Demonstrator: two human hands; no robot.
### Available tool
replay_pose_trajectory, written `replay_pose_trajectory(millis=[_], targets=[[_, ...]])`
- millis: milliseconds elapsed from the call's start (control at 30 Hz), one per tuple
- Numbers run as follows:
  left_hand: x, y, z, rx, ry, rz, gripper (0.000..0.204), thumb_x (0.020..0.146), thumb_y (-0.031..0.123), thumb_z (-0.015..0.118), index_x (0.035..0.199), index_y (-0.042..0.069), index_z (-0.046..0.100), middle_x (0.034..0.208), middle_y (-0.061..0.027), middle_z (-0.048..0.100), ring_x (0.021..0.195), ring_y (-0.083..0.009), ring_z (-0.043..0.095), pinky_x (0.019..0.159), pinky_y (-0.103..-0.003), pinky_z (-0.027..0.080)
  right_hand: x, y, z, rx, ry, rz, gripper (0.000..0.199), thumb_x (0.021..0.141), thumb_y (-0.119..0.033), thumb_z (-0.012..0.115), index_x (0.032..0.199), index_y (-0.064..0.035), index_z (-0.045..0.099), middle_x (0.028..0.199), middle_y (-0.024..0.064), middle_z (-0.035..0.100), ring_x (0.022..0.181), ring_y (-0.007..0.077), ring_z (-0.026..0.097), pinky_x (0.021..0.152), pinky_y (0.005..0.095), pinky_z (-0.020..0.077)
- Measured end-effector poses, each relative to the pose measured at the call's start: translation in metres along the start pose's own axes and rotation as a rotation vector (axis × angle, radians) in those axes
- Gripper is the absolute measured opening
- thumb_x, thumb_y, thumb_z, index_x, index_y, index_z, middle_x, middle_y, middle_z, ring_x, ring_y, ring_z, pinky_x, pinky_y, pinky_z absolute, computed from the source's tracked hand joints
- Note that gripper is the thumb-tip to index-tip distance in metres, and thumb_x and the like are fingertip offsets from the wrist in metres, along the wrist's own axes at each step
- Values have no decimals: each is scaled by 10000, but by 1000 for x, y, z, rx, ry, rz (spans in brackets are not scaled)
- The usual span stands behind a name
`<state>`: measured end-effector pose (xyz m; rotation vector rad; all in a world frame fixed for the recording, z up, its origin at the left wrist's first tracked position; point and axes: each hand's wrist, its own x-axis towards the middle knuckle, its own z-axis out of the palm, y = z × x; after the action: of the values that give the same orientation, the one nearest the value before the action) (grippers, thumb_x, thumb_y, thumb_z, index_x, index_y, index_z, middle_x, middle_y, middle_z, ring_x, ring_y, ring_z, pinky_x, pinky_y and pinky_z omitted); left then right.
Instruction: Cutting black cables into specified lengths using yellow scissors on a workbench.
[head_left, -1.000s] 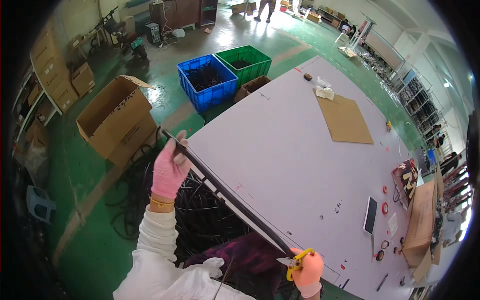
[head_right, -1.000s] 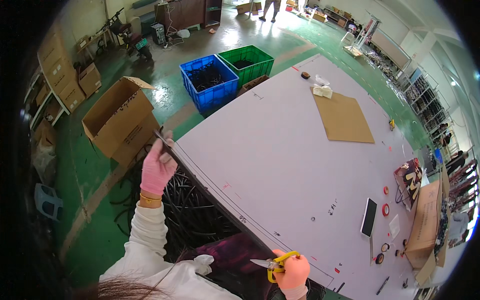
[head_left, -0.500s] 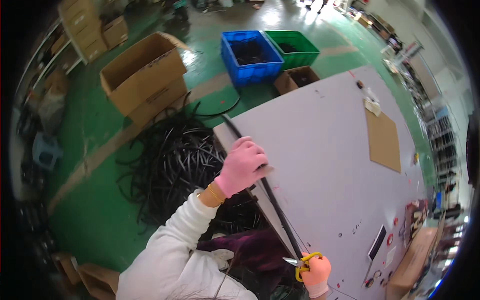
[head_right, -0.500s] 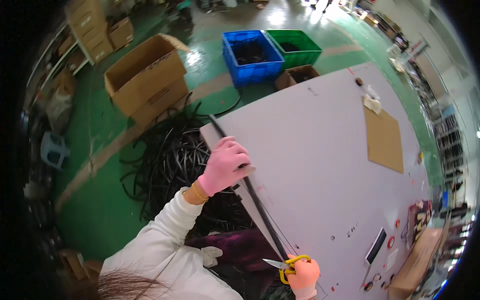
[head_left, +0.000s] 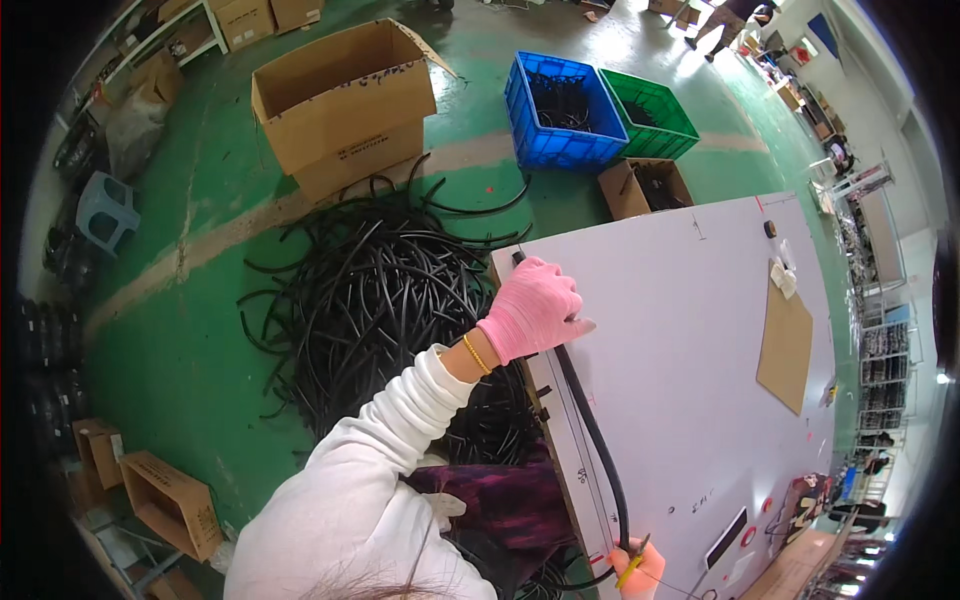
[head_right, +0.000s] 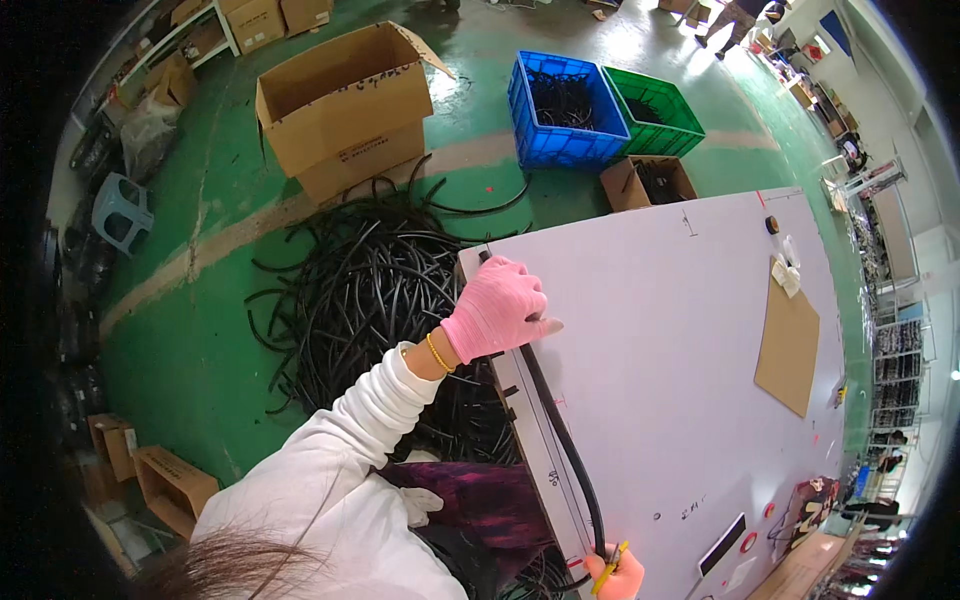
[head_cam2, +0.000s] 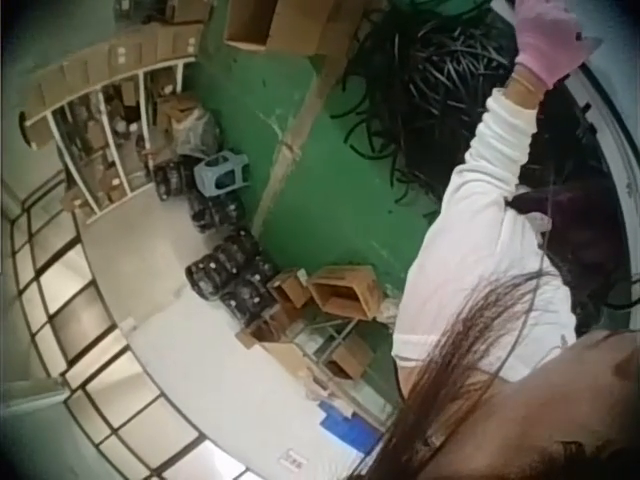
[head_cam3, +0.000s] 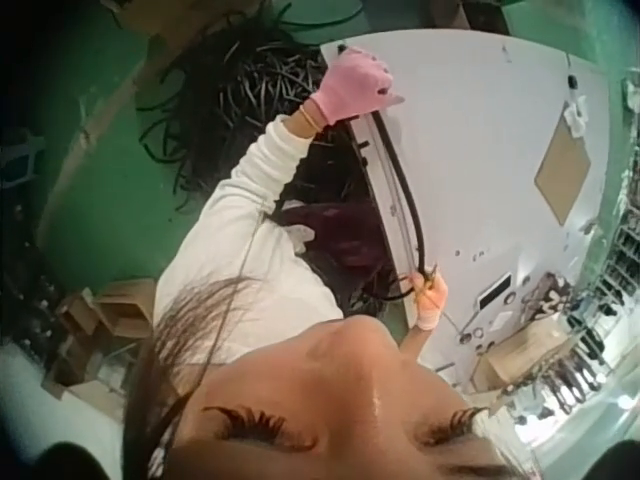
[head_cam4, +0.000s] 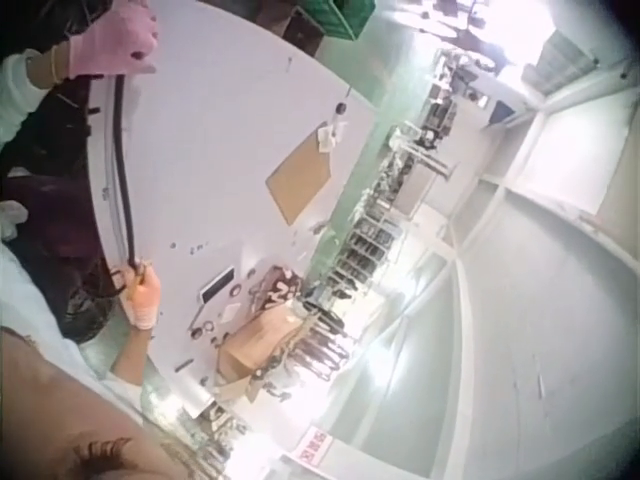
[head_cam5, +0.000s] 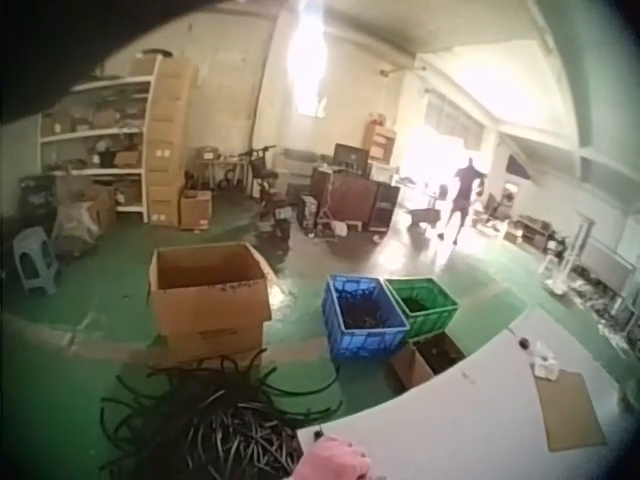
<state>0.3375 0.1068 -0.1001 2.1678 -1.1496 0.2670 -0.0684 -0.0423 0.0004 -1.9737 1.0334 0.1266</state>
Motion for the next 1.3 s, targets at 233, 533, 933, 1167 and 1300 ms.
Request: replay_pose_trajectory(millis=[233,533,933,1167,1300], targets=[[1,-4,-2,-38,75,6,443,807,417,708,528,96,587,616,-50,556,717,-257,576,838,-385,427,1,-2,3,56,-40,45,169,874,-85,738,1029,-22,718,757,9,650,630,95,542,566,260,431],[0,-13,-1,-44,80,23,396,803,379,703,546,89,622,620,-54,573,713,-262,582,852,-391,440,5,1,8,97,-58,5,141,872,-53,724,1006,-13,704,761,25,661,644,112,578,590,272,456],[-1,-14,0,-29,72,16,372,809,374,694,572,91,654,644,-57,597,733,-263,595,855,-394,441,6,1,4,-50,-58,-17,246,889,-167,750,1075,-10,711,749,14,644,626,103,535,574,266,440],[-2,-19,-1,-25,71,20,342,778,347,714,559,97,636,633,-51,587,711,-265,593,840,-393,445,7,-5,5,34,-57,2,278,888,-197,761,1084,-7,707,778,31,663,678,123,568,628,287,478],[8,-15,2,-87,196,99,334,717,295,750,516,106,562,606,-41,555,695,-266,586,807,-397,446,12,14,2,53,-39,54,261,813,-112,778,1037,3,707,780,48,678,708,118,601,652,291,493]])
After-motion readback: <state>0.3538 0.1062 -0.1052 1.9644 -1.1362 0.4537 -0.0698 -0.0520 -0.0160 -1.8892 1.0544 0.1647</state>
